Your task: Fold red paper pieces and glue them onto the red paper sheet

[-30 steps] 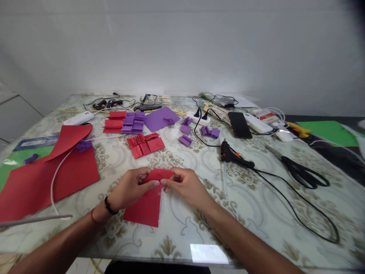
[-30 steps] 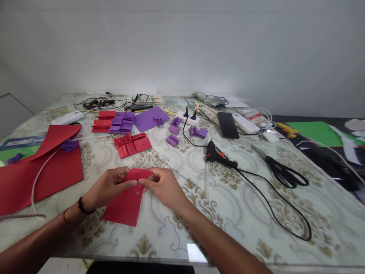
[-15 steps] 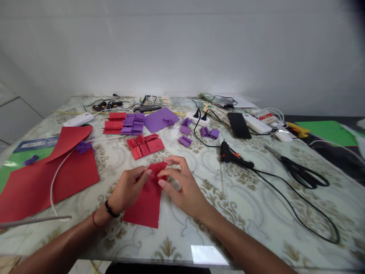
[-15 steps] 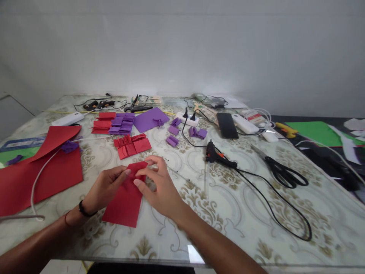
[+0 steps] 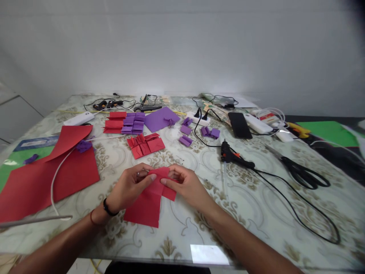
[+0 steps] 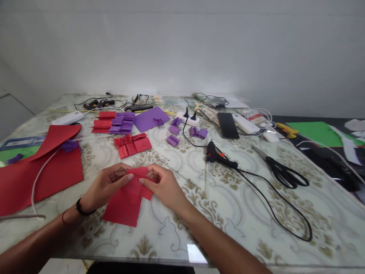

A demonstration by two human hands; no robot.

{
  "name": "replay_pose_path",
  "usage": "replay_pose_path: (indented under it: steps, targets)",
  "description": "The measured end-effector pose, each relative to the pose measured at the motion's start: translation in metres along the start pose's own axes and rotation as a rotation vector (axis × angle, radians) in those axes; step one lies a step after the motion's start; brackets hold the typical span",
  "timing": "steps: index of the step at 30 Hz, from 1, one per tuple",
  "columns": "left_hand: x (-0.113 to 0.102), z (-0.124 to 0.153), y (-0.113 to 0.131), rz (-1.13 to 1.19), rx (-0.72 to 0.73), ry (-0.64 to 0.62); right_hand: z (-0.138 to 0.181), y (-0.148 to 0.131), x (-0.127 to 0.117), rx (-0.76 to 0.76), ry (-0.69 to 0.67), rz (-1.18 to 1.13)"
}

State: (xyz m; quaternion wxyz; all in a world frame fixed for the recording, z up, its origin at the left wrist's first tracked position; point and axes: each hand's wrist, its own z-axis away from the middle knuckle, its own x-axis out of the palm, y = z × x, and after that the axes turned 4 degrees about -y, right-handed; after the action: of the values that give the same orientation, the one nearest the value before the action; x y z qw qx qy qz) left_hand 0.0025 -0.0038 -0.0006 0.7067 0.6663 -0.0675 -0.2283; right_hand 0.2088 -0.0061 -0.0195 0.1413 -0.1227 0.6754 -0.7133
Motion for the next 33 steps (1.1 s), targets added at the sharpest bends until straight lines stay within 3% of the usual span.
replay_pose_path:
  steps: [6, 16, 20, 26, 33]
  targets:
    - [-0.001, 0.002, 0.002, 0.048, 0.033, -0.042, 0.002, -0.007, 0.001, -0.080, 0.043, 0.030]
    - [-0.008, 0.007, 0.006, 0.075, 0.242, -0.021, 0.010, -0.020, -0.002, -0.237, 0.058, 0.116]
    - [-0.006, 0.009, 0.005, 0.048, 0.217, -0.009, 0.013, -0.023, -0.001, -0.259, 0.043, 0.132]
    - [-0.002, 0.009, 0.003, -0.001, 0.126, 0.011, 0.011, -0.018, 0.005, -0.152, 0.138, 0.068]
    - [-0.007, 0.004, 0.008, 0.065, 0.055, -0.061, 0.011, -0.016, 0.003, -0.178, 0.159, 0.117]
